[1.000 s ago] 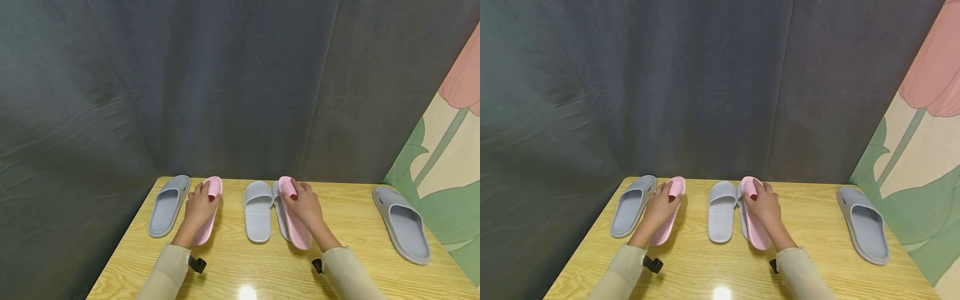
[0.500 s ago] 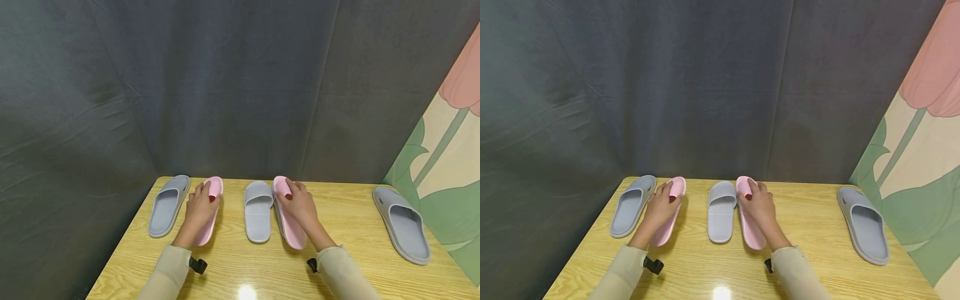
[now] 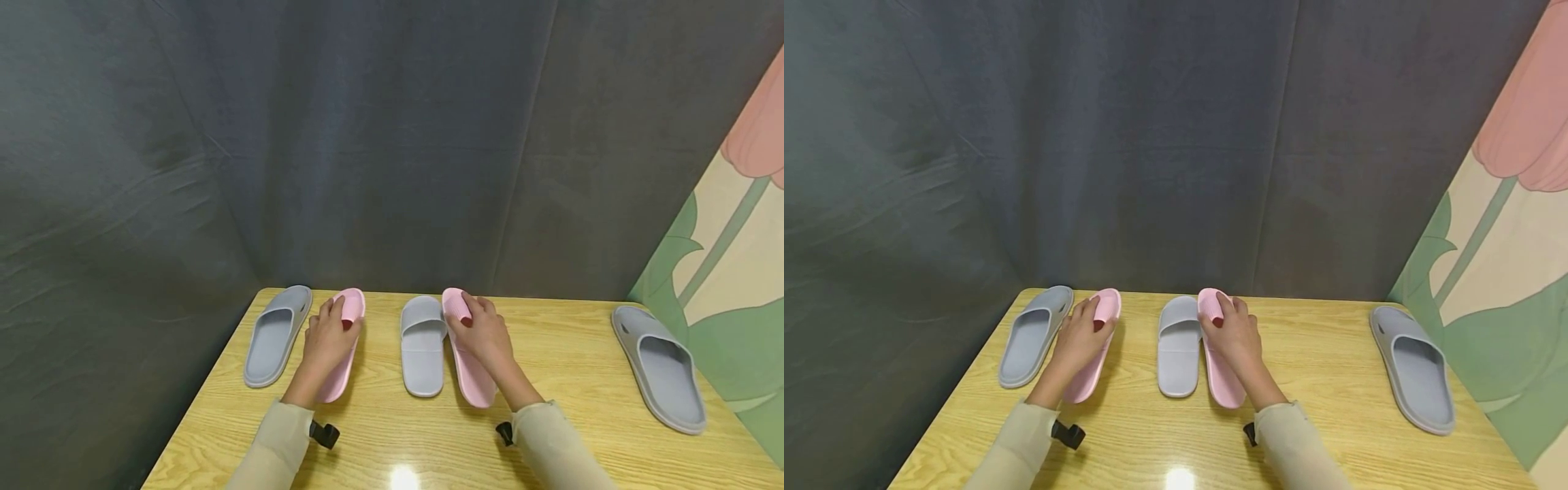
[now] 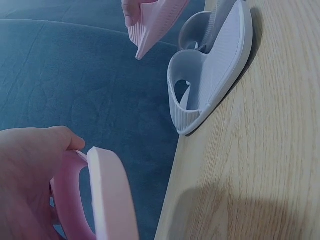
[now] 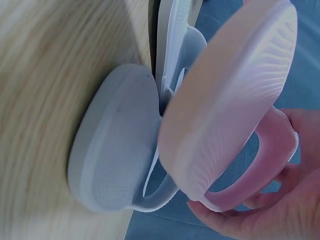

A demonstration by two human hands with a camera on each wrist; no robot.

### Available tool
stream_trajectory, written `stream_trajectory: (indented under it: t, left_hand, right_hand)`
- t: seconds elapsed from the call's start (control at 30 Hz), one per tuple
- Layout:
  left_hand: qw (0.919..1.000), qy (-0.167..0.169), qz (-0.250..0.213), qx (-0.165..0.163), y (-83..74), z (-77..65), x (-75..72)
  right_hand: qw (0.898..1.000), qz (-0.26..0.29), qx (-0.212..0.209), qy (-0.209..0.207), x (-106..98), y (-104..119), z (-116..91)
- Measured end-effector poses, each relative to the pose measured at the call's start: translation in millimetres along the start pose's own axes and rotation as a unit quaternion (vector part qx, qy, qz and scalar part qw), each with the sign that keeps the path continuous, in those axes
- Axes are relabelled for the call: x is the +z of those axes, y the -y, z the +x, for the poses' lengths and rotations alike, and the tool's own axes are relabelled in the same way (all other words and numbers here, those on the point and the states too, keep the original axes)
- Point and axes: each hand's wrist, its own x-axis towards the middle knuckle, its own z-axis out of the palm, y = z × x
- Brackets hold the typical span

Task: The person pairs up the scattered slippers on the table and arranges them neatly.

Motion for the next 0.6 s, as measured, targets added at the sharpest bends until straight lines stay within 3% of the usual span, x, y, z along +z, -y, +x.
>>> stream_trajectory:
  t: [0.6]
  left_hand:
    - [1.0,-0.003,0.007,-0.001,-1.4,-2.8,-1.8]
  right_hand:
    - [1.0,-0.001,-0.002,0.005,9.1,12.0,0.2]
